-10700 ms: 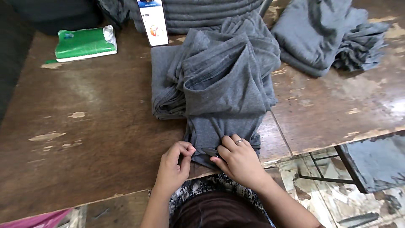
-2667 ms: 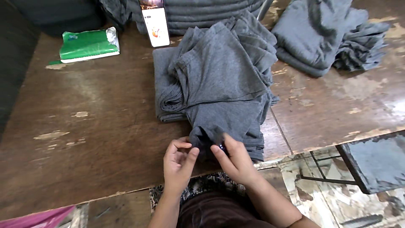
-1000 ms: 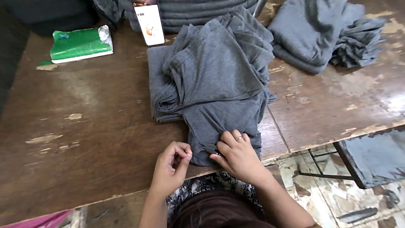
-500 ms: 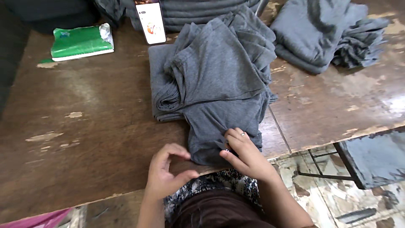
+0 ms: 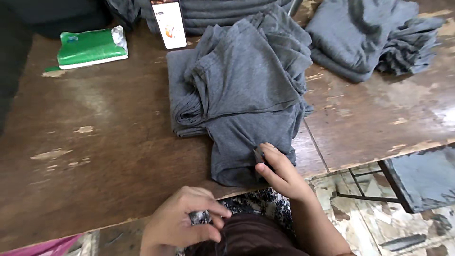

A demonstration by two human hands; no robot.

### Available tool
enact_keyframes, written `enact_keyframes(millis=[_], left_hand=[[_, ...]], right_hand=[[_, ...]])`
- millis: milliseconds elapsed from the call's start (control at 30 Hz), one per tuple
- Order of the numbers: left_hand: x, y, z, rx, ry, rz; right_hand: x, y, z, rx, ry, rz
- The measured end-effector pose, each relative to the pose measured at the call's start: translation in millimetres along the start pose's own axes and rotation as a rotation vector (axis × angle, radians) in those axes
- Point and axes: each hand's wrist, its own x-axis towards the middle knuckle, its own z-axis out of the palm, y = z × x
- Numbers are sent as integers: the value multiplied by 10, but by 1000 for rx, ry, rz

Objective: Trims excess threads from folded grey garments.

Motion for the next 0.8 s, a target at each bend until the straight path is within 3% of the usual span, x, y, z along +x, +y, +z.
enact_keyframes(millis=[133, 233, 400, 533, 600, 800], left_hand=[[377, -162, 275, 620, 358, -131], [604, -386, 409, 846, 433, -350], [476, -416, 275, 571, 445, -350], [93, -199, -29, -39, 125, -94], [34, -131, -90, -144, 31, -29], [427, -302, 346, 740, 408, -291]], right_hand=[[-17, -3, 8, 4, 8, 11], [-25, 1, 23, -6, 17, 10], [-30, 35, 29, 13, 40, -11], [-34, 71, 27, 71, 63, -25], [-41, 73, 44, 120, 103, -31], [-32, -171, 194, 157, 225, -114]])
